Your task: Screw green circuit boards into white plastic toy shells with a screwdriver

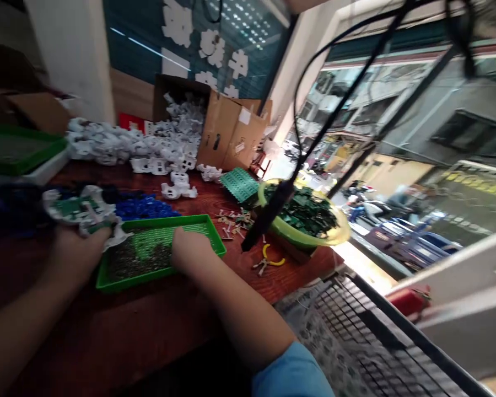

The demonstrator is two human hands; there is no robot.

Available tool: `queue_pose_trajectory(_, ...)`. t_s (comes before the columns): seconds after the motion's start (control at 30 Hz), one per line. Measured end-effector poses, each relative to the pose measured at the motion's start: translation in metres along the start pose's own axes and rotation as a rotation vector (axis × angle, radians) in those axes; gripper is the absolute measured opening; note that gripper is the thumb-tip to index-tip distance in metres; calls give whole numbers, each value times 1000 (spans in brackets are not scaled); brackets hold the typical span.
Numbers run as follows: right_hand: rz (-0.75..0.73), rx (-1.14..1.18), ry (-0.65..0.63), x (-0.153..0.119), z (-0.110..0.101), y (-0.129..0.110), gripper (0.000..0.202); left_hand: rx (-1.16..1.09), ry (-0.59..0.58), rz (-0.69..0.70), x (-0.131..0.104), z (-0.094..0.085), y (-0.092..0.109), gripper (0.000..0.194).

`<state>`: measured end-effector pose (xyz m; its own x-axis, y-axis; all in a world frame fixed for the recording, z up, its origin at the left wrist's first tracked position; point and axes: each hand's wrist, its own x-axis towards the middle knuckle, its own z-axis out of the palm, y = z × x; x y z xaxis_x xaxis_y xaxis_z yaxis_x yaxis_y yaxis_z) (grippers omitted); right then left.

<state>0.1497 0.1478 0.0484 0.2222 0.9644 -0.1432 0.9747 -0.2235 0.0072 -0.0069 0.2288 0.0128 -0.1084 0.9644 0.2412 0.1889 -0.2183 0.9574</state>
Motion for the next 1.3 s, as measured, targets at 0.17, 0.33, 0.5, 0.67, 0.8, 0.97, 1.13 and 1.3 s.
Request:
queue_pose_trajectory(0.17,16,-34,5,10,-1,3,29,-2,49,-22,7,2,-16,29)
queue_pose_trajectory(0.33,140,-68,36,15,-3,27,30,-34,61,-18,6,3,-19,28)
queue_pose_trajectory(0.5,81,-55,27,11,2,20,30,-54,71,-17,6,5,-22,28)
queue_pose_trajectory(0.67,98,-48,25,13,-1,25,32,-52,69,-24,6,5,-24,29)
queue_pose_trajectory(0.8,131,-49,12,13,-1,34,32,-50,59,-34,5,5,-22,30)
queue_pose_trajectory(0.97,43,-19,37,5,5,14,28,-50,63,-31,5,5,-21,29)
queue_pose_trajectory(1.13,98,-24,53,7,0,24,29,-52,64,-21,5,4,-20,28)
queue_pose_trajectory(1.3,124,-24,40,6,1,34,23,-51,75,-23,5,6,-22,28)
